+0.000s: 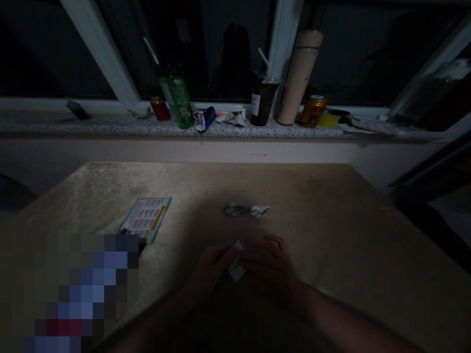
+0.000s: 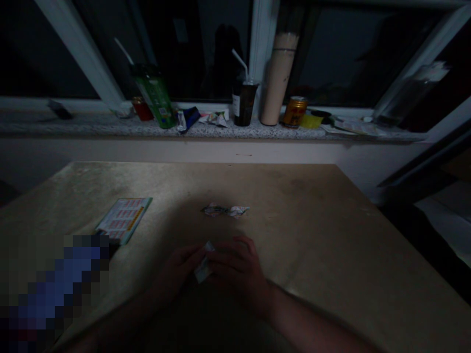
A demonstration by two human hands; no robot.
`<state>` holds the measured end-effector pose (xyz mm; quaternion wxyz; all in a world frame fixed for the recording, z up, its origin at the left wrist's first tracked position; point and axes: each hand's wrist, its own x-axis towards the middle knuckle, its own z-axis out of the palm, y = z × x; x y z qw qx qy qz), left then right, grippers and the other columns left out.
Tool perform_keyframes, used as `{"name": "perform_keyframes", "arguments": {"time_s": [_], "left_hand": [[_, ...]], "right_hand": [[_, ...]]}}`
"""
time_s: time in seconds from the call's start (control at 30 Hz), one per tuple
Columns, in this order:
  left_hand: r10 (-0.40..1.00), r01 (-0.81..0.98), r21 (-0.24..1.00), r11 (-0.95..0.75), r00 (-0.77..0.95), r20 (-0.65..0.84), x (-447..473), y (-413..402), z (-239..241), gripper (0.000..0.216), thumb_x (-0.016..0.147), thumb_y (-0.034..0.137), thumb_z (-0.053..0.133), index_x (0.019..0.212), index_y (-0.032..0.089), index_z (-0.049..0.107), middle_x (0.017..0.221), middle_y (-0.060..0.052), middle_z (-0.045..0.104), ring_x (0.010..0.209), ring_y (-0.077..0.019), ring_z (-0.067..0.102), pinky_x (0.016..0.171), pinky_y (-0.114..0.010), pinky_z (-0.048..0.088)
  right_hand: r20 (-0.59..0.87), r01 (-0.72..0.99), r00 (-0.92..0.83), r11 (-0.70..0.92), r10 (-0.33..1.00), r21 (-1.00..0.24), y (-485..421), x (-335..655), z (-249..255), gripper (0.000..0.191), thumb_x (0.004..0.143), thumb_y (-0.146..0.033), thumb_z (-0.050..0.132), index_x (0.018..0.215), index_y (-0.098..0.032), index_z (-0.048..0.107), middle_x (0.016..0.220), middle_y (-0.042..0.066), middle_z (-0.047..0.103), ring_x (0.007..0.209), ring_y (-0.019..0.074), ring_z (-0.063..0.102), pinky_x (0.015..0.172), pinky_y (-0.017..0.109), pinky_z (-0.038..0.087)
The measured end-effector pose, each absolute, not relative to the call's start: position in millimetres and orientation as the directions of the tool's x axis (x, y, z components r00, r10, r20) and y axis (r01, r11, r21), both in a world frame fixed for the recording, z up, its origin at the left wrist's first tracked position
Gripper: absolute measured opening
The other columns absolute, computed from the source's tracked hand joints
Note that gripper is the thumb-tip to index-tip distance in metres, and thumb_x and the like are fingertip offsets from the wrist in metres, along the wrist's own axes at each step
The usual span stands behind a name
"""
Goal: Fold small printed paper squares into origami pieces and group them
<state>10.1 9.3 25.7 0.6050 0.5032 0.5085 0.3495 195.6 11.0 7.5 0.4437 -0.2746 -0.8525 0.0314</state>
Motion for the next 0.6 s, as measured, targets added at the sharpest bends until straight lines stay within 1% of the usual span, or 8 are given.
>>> {"name": "perform_keyframes", "arguments": {"time_s": [0.07,0.13,0.27,0.37,0.5,0.6], "left_hand": [[0.935,0.076,0.971,0.225,0.264,-0.238,10.2,9.6,26.0,0.024,0.079,0.038,0.059,0.086,0.016,0.067,0.076,-0.001,0.065,0.067,-0.0156,0.055,0.062,-0.023,0.042],[0.936,0.08,0.975,0.21,0.273,-0.224,10.4,9.6,25.7,0.024,0.08,0.038,0.059,0.087,0.016,0.067,0.078,-0.001,0.065,0.07,-0.0165,0.056,0.064,-0.024,0.043],[0.937,0.134,0.975,0.175,0.281,-0.207,11.0,8.9,25.5,0.022,0.081,0.036,0.057,0.08,0.017,0.066,0.073,0.001,0.064,0.069,-0.016,0.056,0.064,-0.023,0.042],[0.941,0.19,0.971,0.143,0.279,-0.193,11.5,8.5,27.7,0.021,0.081,0.035,0.056,0.078,0.017,0.067,0.072,0.001,0.065,0.071,-0.017,0.058,0.067,-0.024,0.042],[0.929,0.181,0.975,0.133,0.32,-0.186,11.9,8.1,30.8,0.021,0.082,0.032,0.055,0.085,0.018,0.069,0.081,-0.001,0.069,0.079,-0.0197,0.06,0.073,-0.026,0.043],[0.922,0.186,0.971,0.148,0.328,-0.204,11.7,8.1,29.5,0.023,0.082,0.034,0.054,0.087,0.017,0.07,0.082,-0.001,0.07,0.08,-0.0207,0.061,0.072,-0.026,0.044]], "right_hand": [[0.749,0.438,-0.419,0.837,0.513,-0.328,12.0,195.8,8.5,0.015,0.079,-0.025,0.067,0.092,-0.023,0.06,0.096,0.0,0.071,0.096,0.0183,0.059,0.086,0.039,0.038],[0.756,0.435,-0.386,0.827,0.529,-0.356,12.2,195.9,9.5,0.016,0.077,-0.024,0.069,0.09,-0.023,0.061,0.093,0.001,0.07,0.091,0.0189,0.059,0.081,0.038,0.04],[0.752,0.419,-0.334,0.804,0.569,-0.422,10.8,196.7,9.3,0.011,0.079,-0.025,0.066,0.088,-0.023,0.061,0.086,0.003,0.067,0.084,0.0199,0.058,0.074,0.037,0.041],[0.717,0.426,-0.288,0.756,0.635,-0.498,10.2,197.1,7.7,0.008,0.082,-0.027,0.062,0.089,-0.023,0.059,0.08,0.003,0.062,0.078,0.0192,0.057,0.07,0.036,0.042],[0.624,0.46,-0.254,0.66,0.739,-0.594,11.4,196.5,7.1,0.022,0.081,-0.039,0.062,0.093,-0.022,0.057,0.082,0.005,0.06,0.076,0.0196,0.055,0.065,0.033,0.044],[0.562,0.489,-0.28,0.619,0.778,-0.614,12.4,195.1,10.1,0.028,0.082,-0.048,0.057,0.083,-0.02,0.057,0.073,0.004,0.058,0.068,0.0185,0.052,0.06,0.031,0.042]]}}
